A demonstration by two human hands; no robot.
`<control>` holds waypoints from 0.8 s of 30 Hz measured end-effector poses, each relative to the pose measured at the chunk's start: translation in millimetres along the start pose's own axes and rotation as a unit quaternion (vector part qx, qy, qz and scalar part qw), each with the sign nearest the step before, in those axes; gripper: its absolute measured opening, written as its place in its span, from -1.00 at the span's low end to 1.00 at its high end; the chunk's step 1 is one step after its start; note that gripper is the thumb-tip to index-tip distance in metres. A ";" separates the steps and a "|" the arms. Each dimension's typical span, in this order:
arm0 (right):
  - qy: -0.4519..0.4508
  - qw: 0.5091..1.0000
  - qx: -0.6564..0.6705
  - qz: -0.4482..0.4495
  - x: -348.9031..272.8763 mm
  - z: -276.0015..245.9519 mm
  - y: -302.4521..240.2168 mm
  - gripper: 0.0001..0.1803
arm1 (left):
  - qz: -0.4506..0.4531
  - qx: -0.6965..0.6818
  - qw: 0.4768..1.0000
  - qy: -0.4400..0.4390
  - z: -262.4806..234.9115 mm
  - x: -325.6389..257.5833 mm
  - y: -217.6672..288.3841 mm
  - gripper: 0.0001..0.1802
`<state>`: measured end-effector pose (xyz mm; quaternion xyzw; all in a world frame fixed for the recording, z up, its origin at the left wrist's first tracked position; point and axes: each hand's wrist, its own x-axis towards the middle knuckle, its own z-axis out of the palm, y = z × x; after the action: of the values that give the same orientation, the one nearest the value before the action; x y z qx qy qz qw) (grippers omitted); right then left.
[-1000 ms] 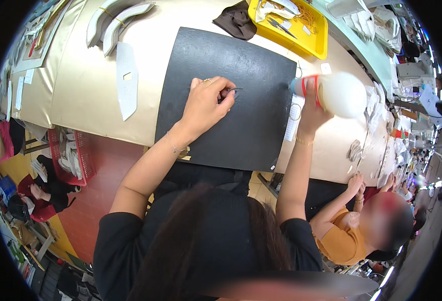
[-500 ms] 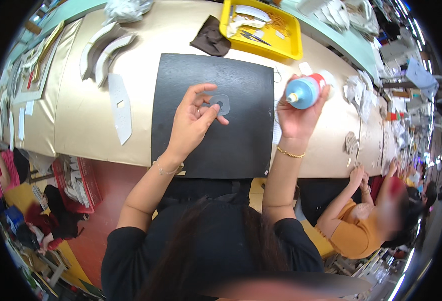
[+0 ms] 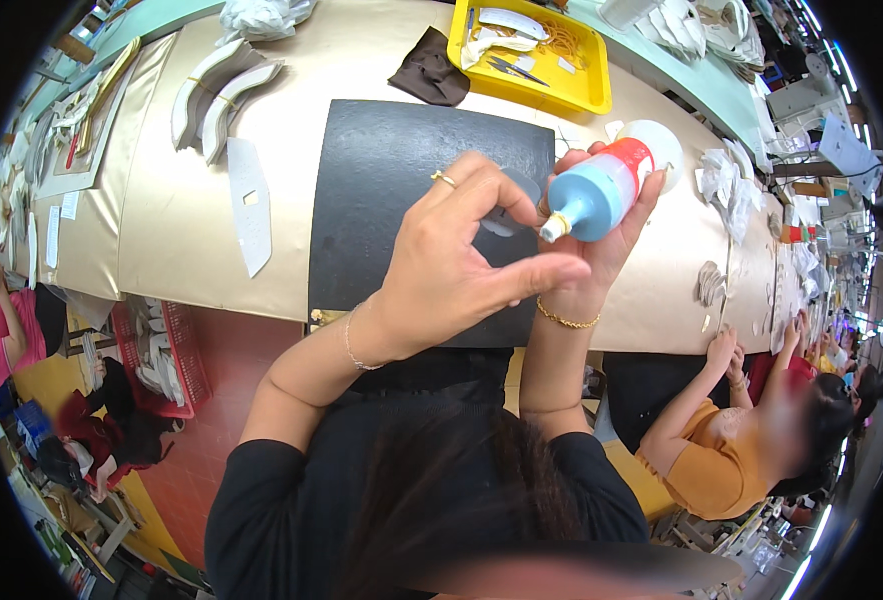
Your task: The person assembles small white curved plastic pieces on a black work mat. They apply glue from a squeeze bottle to a small circular piece and attach it to a larger curved piece, then press and smooth the assembly. The person repeats this process with additional pieces, stacking completed units on the mat.
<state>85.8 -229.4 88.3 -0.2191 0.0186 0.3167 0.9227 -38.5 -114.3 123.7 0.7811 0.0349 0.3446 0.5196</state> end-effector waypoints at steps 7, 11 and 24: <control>-0.025 0.999 -0.007 -0.036 -7.6 -2.7 -6.0 -0.31 | -0.113 -0.146 0.980 -0.068 -4.1 -2.3 5.4 -0.76; -0.038 0.999 -0.003 -0.032 -5.8 -8.1 -6.3 -0.30 | -0.142 -0.151 0.975 -0.078 -7.0 -3.6 10.9 -0.85; -0.034 0.999 0.023 -0.025 -5.2 -17.6 -17.6 -0.33 | -0.131 -0.124 0.983 -0.029 -9.3 -9.0 5.7 -0.94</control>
<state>93.9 -252.1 80.2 -0.1878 -0.0111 0.3003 0.9351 -52.4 -113.3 126.0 0.7092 0.0790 0.2518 0.6537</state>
